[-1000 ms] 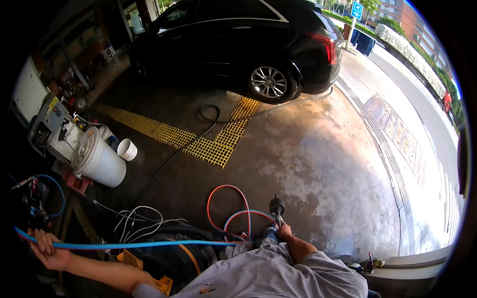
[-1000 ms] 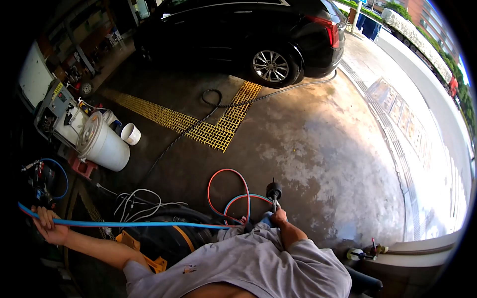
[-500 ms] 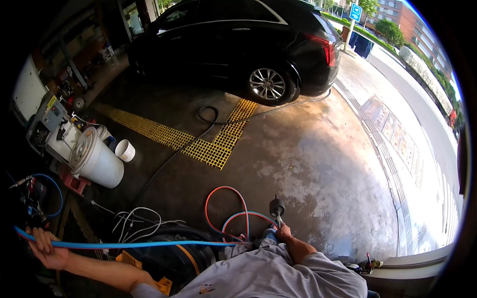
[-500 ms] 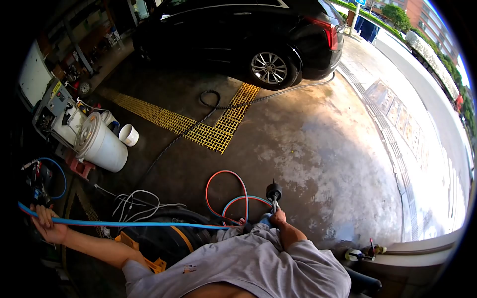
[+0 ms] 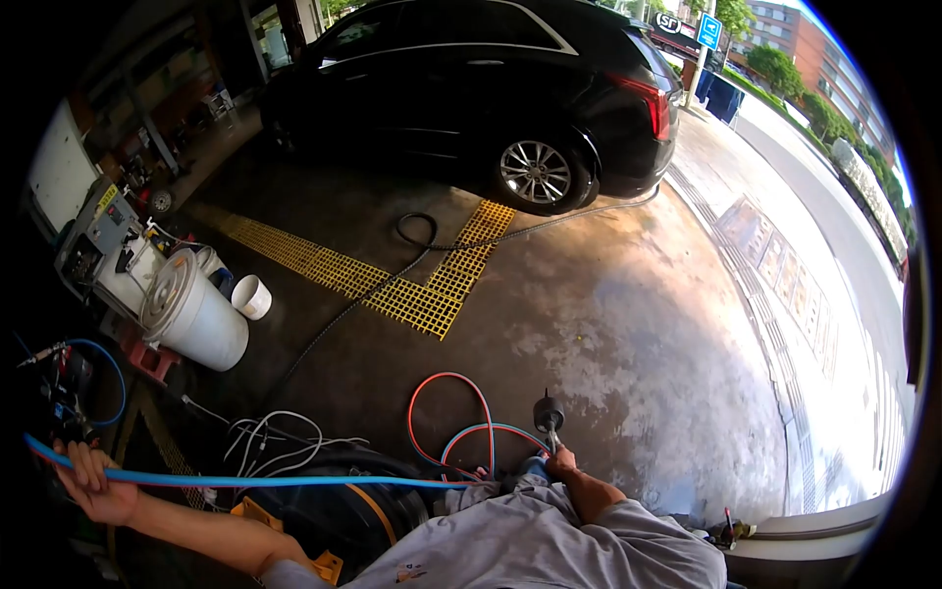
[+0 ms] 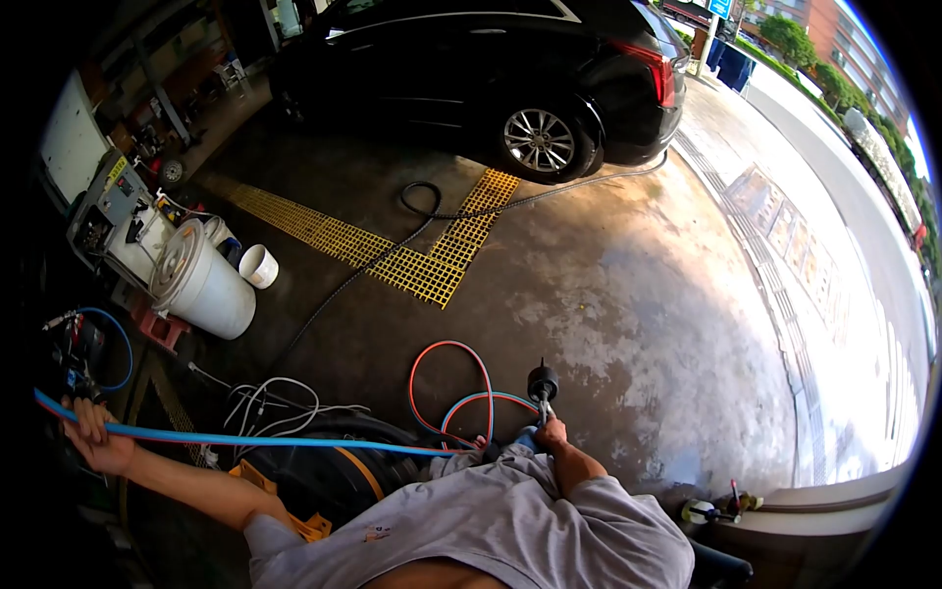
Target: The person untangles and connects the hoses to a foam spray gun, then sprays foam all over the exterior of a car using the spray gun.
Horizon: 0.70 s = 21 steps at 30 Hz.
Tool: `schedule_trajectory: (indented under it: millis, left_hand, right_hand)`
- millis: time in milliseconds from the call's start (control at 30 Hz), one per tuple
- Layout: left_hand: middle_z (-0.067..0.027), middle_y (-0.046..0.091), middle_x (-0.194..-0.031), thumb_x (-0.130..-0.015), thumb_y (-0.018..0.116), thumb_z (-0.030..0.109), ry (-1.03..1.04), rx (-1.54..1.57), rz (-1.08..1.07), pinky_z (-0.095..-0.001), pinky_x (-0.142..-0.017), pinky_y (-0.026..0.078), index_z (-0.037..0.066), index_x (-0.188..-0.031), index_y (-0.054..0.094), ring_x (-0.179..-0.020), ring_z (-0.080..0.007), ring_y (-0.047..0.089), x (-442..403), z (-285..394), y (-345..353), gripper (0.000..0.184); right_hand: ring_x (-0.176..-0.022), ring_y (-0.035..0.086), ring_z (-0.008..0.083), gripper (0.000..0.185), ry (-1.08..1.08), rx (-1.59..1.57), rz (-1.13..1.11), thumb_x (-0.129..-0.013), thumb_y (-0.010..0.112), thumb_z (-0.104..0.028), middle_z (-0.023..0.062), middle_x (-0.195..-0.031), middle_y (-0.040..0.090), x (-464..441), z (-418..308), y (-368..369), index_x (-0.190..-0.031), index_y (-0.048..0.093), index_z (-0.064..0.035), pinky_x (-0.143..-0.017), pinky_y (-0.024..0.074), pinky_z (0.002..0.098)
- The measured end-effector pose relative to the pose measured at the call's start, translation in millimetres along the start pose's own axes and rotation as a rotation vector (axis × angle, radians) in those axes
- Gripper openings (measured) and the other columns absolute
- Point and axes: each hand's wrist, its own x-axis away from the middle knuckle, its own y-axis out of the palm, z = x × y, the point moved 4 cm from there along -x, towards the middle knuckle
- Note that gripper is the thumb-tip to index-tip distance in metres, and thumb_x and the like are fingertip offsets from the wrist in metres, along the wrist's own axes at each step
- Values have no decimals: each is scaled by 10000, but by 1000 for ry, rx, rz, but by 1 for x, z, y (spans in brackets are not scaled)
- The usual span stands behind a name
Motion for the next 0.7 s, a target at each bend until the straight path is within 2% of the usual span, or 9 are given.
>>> schedule_trajectory:
  millis: [100, 200, 433, 500, 533, 600, 700]
  left_hand:
    - [-54, 392, -755, -1050, 344, 120, 17, -81, 4, -210, -511, 314, -63, -1202, 359, -538, -67, 344, 2, 1, -8, 239]
    - [-34, 363, -727, -1054, 367, 158, -7, -23, -8, -220, -514, 309, -94, -1227, 391, -570, -73, 335, 0, 1, -4, 307]
    - [-37, 379, -748, -1051, 358, 117, 38, -52, 24, -200, -487, 302, -73, -1206, 386, -533, -58, 331, 2, -4, -7, 246]
    - [-35, 377, -741, -1051, 364, 121, 40, -55, 24, -198, -485, 301, -72, -1198, 392, -529, -58, 321, 1, -7, -3, 245]
    - [-35, 377, -741, -1051, 364, 121, 40, -55, 24, -198, -485, 301, -72, -1198, 392, -529, -58, 321, 1, -9, 1, 245]
    - [-34, 378, -737, -1051, 369, 120, 72, -71, 59, -194, -480, 296, -71, -1189, 398, -527, -58, 311, 2, -14, 9, 238]
    - [-18, 360, -725, -1052, 387, 145, 65, -92, 106, -197, -502, 291, -57, -1168, 420, -553, -55, 321, 8, -21, -7, 235]
  right_hand:
    - [-1099, 616, 395, 520, 12, -14, 14, -806, 682, -366, 259, -1092, 661, 0, -3, 0, -1168, 599, -2, -921, 496, 457]
    - [-1107, 611, 396, 513, 9, 15, 7, -809, 680, -359, 259, -1101, 657, -8, 0, 4, -1169, 597, -4, -925, 495, 459]
    - [-1114, 609, 390, 507, 35, 32, -3, -804, 683, -340, 253, -1121, 651, -15, 0, 10, -1174, 595, -5, -923, 500, 452]
    - [-1030, 622, 439, 346, -72, 93, 48, -891, 457, -212, 285, -1037, 658, -11, -5, 9, -1100, 603, 23, -894, 496, 510]
    - [-1030, 622, 439, 346, -72, 93, 48, -891, 457, -212, 285, -1037, 658, -13, -6, 9, -1100, 603, 23, -894, 496, 510]
    - [-1109, 611, 391, 464, 20, 75, -8, -811, 659, -302, 253, -1109, 655, -18, -4, 10, -1162, 602, -4, -923, 503, 452]
    - [-1095, 618, 394, 438, -16, 97, -19, -813, 645, -280, 254, -1093, 660, -19, -6, 13, -1150, 609, -2, -921, 503, 454]
